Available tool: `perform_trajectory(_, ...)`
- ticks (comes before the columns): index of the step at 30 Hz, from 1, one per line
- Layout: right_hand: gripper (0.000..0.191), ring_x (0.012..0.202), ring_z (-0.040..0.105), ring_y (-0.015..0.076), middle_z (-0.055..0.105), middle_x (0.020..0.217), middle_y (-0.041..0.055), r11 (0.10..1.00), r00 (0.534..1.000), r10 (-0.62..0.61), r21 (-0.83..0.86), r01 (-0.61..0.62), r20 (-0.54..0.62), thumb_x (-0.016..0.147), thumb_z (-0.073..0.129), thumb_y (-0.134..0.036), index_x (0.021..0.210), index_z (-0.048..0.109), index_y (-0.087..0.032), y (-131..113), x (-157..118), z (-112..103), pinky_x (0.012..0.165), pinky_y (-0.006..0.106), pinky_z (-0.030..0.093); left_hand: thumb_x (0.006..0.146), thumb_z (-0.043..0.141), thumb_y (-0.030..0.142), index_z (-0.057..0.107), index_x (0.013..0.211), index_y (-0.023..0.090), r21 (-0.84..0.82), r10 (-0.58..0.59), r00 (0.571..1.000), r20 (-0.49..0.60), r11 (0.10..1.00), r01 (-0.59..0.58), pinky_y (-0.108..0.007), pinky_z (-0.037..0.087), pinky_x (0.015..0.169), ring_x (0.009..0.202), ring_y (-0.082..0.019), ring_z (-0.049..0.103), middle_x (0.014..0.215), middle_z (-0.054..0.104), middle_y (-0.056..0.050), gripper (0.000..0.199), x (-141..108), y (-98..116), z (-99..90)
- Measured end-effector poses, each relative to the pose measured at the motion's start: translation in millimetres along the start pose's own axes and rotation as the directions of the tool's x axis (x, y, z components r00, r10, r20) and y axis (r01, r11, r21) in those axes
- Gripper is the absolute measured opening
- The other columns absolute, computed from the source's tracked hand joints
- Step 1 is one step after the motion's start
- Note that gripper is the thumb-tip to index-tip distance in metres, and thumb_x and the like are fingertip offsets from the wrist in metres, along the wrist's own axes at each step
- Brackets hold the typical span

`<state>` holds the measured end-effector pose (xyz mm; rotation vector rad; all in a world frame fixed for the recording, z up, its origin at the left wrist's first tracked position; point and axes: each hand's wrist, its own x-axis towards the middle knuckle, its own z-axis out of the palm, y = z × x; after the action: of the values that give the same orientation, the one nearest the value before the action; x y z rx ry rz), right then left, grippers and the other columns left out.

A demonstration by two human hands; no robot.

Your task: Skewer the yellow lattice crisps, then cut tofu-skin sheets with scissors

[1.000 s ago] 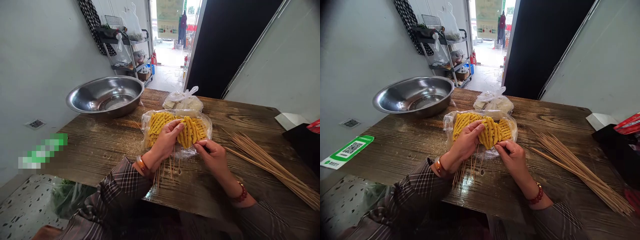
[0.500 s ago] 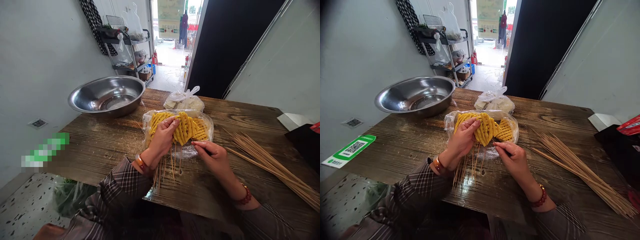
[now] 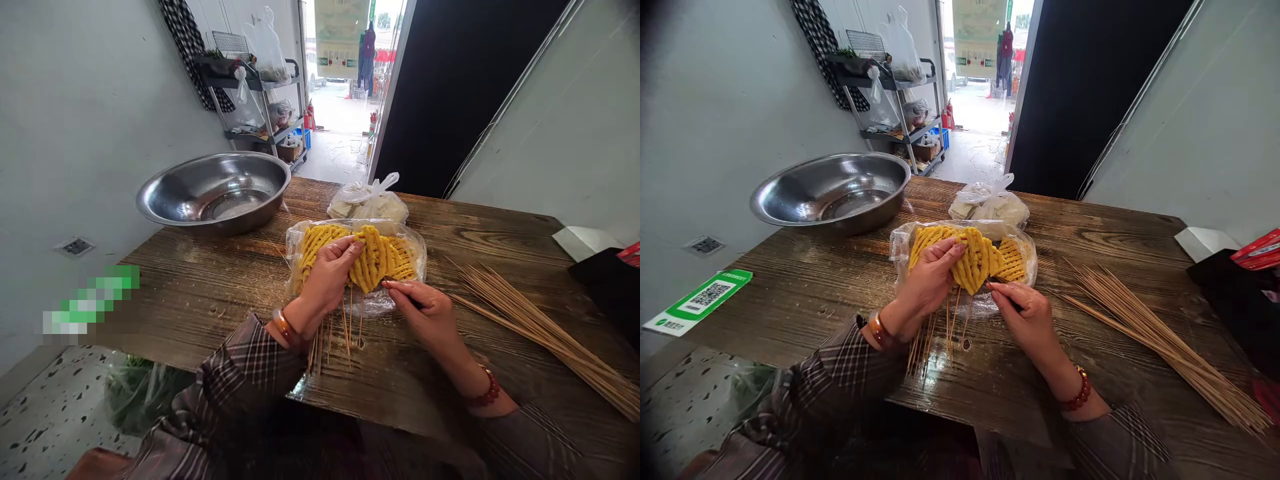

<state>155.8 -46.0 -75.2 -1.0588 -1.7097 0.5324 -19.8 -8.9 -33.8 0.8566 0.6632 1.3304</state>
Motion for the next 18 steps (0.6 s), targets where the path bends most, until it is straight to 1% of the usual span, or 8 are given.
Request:
perform_trajectory(4, 0.015, 0.081, 0.075, 0.0208, 0.08, 0.091, 0.0038, 1.0, 1.0, 0.0, -0.002, 0.0, -0.001, 0.088, 0.065, -0.026, 0.092, 0.079, -0.026, -0.6, 0.2, 1.2, 0.076, 0.034, 0.06, 0.072, 0.08, 0.035, 0.077, 0.092, 0.015, 0.004, 0.003, 1.0, 0.004, 1.0, -0.003, -0.034, 0.056, 0.085, 0.098, -0.024, 0.069, 0.09, 0.076, -0.008, 0.029, -0.8, -0.8, 0.7)
perform_trajectory(8, 0.012, 0.077, 0.074, 0.0211, 0.079, 0.086, 0.0033, 1.0, 0.999, 0.012, 0.002, -0.012, -0.032, 0.086, 0.067, -0.027, 0.087, 0.079, -0.026, -2.0, 0.3, 2.7, 0.075, 0.035, 0.06, 0.072, 0.08, 0.034, 0.077, 0.093, 0.015, 0.026, -0.02, 1.0, 0.005, 0.999, 0.02, -0.034, 0.055, 0.083, 0.096, -0.024, 0.069, 0.084, 0.075, -0.007, 0.029, -2.1, -3.2, 1.5)
perform_trajectory(10, 0.012, 0.076, 0.074, 0.0211, 0.079, 0.085, 0.0031, 1.0, 0.999, 0.027, 0.004, -0.026, -0.043, 0.085, 0.067, -0.027, 0.085, 0.078, -0.026, -2.6, 0.3, 2.5, 0.075, 0.035, 0.06, 0.074, 0.078, 0.036, 0.076, 0.096, 0.014, 0.047, -0.036, 0.999, 0.03, 0.998, 0.034, -0.034, 0.055, 0.084, 0.098, -0.024, 0.068, 0.086, 0.075, -0.008, 0.031, -2.0, -3.3, 0.7)
perform_trajectory(12, 0.011, 0.077, 0.074, 0.0212, 0.079, 0.086, 0.0033, 0.999, 0.997, 0.043, 0.0, -0.043, -0.062, 0.085, 0.067, -0.028, 0.085, 0.078, -0.025, -2.2, 0.4, 1.3, 0.076, 0.036, 0.06, 0.076, 0.077, 0.037, 0.075, 0.101, 0.014, 0.104, -0.021, 0.998, 0.052, 0.994, 0.015, -0.033, 0.054, 0.086, 0.1, -0.023, 0.068, 0.092, 0.075, -0.009, 0.034, -1.1, -1.2, -1.2)
perform_trajectory(15, 0.012, 0.078, 0.074, 0.0219, 0.079, 0.088, 0.0042, 0.997, 0.991, 0.074, -0.015, -0.076, -0.111, 0.084, 0.068, -0.029, 0.086, 0.078, -0.024, 1.7, 0.8, -1.8, 0.077, 0.037, 0.059, 0.079, 0.075, 0.039, 0.071, 0.11, 0.017, 0.22, 0.082, 0.997, 0.017, 0.972, -0.084, -0.032, 0.054, 0.085, 0.096, -0.02, 0.069, 0.102, 0.075, -0.009, 0.038, 1.2, 7.1, -5.3)
perform_trajectory(18, 0.014, 0.078, 0.074, 0.0216, 0.079, 0.088, 0.0048, 0.992, 0.984, 0.121, -0.005, -0.122, -0.13, 0.084, 0.067, -0.03, 0.088, 0.079, -0.023, 7.3, 1.4, -5.2, 0.075, 0.036, 0.058, 0.083, 0.071, 0.041, 0.067, 0.112, 0.019, 0.272, 0.235, 0.971, -0.036, 0.938, -0.217, -0.031, 0.056, 0.079, 0.086, -0.018, 0.071, 0.105, 0.075, -0.008, 0.037, 4.0, 18.9, -9.4)
